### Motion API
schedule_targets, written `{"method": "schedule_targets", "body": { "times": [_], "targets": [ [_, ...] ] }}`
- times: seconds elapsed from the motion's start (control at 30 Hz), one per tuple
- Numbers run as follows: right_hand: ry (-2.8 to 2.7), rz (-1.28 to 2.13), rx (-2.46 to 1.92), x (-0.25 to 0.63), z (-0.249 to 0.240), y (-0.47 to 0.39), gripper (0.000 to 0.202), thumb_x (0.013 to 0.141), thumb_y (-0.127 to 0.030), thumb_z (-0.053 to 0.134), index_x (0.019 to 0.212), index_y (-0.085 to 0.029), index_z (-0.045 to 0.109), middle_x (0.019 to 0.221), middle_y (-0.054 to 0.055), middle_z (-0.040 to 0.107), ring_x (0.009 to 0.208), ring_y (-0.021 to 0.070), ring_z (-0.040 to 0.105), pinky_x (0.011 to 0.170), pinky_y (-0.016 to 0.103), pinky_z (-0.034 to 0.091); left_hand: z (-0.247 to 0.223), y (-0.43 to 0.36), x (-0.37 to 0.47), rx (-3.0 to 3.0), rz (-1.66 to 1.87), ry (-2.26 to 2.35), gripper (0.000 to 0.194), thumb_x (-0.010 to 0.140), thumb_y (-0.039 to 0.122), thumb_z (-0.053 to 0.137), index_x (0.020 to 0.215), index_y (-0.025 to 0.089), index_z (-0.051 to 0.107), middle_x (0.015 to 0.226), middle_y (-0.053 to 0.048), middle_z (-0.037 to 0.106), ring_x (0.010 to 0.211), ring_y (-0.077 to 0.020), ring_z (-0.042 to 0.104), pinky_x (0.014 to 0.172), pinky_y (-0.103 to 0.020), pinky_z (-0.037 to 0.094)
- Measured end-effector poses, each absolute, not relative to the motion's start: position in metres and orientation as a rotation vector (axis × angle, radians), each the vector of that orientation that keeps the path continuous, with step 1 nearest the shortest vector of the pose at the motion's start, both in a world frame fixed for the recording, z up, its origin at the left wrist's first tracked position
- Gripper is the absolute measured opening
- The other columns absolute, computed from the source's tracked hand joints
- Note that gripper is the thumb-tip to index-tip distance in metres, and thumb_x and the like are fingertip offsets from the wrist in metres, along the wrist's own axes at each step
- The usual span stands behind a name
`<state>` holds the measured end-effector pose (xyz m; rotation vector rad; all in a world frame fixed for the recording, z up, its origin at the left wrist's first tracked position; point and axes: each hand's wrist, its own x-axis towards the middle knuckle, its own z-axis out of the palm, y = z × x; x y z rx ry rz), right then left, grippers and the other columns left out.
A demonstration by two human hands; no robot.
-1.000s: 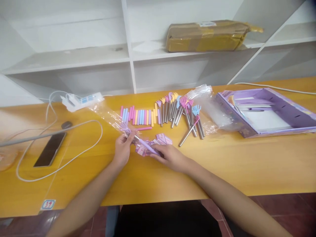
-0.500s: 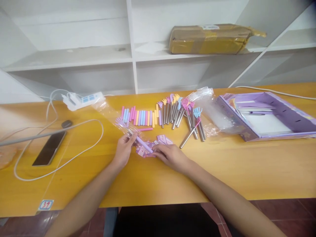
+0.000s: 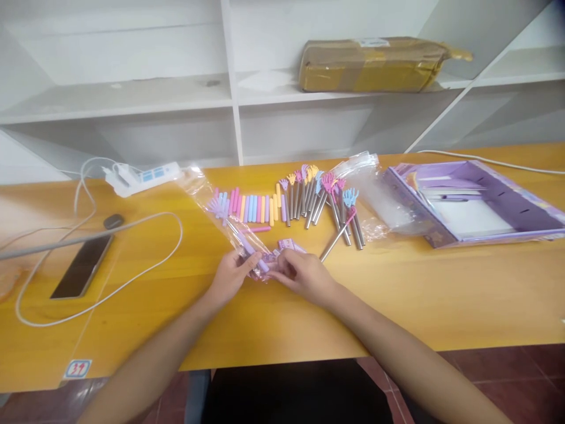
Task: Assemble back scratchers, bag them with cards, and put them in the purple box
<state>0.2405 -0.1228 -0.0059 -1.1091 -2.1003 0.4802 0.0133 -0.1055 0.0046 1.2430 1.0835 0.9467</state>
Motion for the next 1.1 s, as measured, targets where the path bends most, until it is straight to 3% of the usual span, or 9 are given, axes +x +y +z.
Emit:
{"method": "schedule_targets", "body": {
  "times": [0.3, 0.47, 0.53, 0.6, 0.67, 0.8, 1.0, 1.1],
  "targets": [
    [-2.016, 0.538, -1.167, 0.235, -0.002, -0.124, 0.037, 0.097, -0.043, 0.074, 0.086, -0.021, 0.046, 0.072, -0.004, 0.055, 0.059, 0.0093, 0.047, 0.058, 0.022, 0.034, 0.001, -0.111, 0.019, 1.329, 0.731, 0.972, 0.049, 0.092, 0.063, 0.072, 0.092, 0.013, 0.071, 0.078, -0.004, 0.070, 0.066, -0.0165, 0.064, 0.067, -0.031, 0.052],
    [-2.012, 0.630, -1.156, 0.240, -0.001, -0.123, 0.029, 0.100, -0.041, 0.070, 0.093, -0.021, 0.050, 0.074, -0.004, 0.056, 0.059, 0.0090, 0.047, 0.057, 0.022, 0.034, 0.006, -0.111, 0.017, 1.244, 0.857, 1.025, 0.043, 0.090, 0.052, 0.080, 0.110, 0.017, 0.067, 0.093, -0.005, 0.075, 0.080, -0.0194, 0.068, 0.078, -0.033, 0.055],
    [-2.045, 0.671, -1.087, 0.244, 0.002, -0.123, 0.031, 0.100, -0.047, 0.071, 0.103, -0.021, 0.054, 0.076, -0.004, 0.058, 0.059, 0.0093, 0.049, 0.057, 0.022, 0.036, 0.009, -0.110, 0.016, 1.222, 0.931, 1.038, 0.045, 0.087, 0.048, 0.083, 0.116, 0.018, 0.067, 0.104, -0.007, 0.076, 0.092, -0.0211, 0.070, 0.086, -0.034, 0.056],
    [-2.142, 0.703, -0.962, 0.247, 0.005, -0.122, 0.046, 0.096, -0.054, 0.076, 0.122, -0.022, 0.056, 0.083, -0.002, 0.063, 0.061, 0.0103, 0.053, 0.058, 0.023, 0.040, 0.011, -0.108, 0.014, 1.198, 0.979, 1.052, 0.043, 0.087, 0.048, 0.083, 0.115, 0.018, 0.068, 0.106, -0.006, 0.075, 0.097, -0.0212, 0.069, 0.088, -0.033, 0.055],
    [-2.273, 0.627, -0.828, 0.248, 0.007, -0.122, 0.050, 0.097, -0.050, 0.076, 0.135, -0.025, 0.057, 0.095, 0.001, 0.068, 0.071, 0.0123, 0.062, 0.062, 0.025, 0.045, 0.012, -0.107, 0.014, 1.163, 1.009, 1.068, 0.039, 0.088, 0.049, 0.082, 0.111, 0.019, 0.070, 0.102, -0.005, 0.075, 0.095, -0.0203, 0.068, 0.086, -0.031, 0.055],
    [-2.351, 0.278, -0.716, 0.246, 0.004, -0.122, 0.013, 0.108, -0.022, 0.059, 0.117, -0.024, 0.067, 0.102, 0.003, 0.071, 0.088, 0.0140, 0.069, 0.068, 0.026, 0.047, 0.008, -0.107, 0.013, 1.139, 1.026, 1.072, 0.038, 0.088, 0.048, 0.083, 0.109, 0.019, 0.072, 0.102, -0.004, 0.075, 0.095, -0.0200, 0.067, 0.088, -0.030, 0.054],
    [-2.218, 0.302, -0.688, 0.242, -0.002, -0.125, 0.014, 0.104, -0.019, 0.065, 0.115, -0.023, 0.073, 0.105, 0.007, 0.066, 0.084, 0.0134, 0.067, 0.068, 0.026, 0.053, 0.006, -0.106, 0.011, 1.143, 0.974, 1.019, 0.043, 0.100, 0.059, 0.065, 0.116, 0.020, 0.069, 0.089, -0.002, 0.071, 0.070, -0.0154, 0.064, 0.068, -0.028, 0.051],
    [-2.101, 0.333, -0.699, 0.241, 0.000, -0.127, 0.017, 0.103, -0.018, 0.066, 0.117, -0.023, 0.074, 0.122, 0.012, 0.062, 0.090, 0.0147, 0.069, 0.072, 0.028, 0.059, 0.013, -0.105, 0.011, 1.207, 0.976, 1.030, 0.044, 0.095, 0.059, 0.071, 0.111, 0.019, 0.069, 0.089, -0.003, 0.072, 0.074, -0.0167, 0.066, 0.069, -0.027, 0.051]
  ]
}}
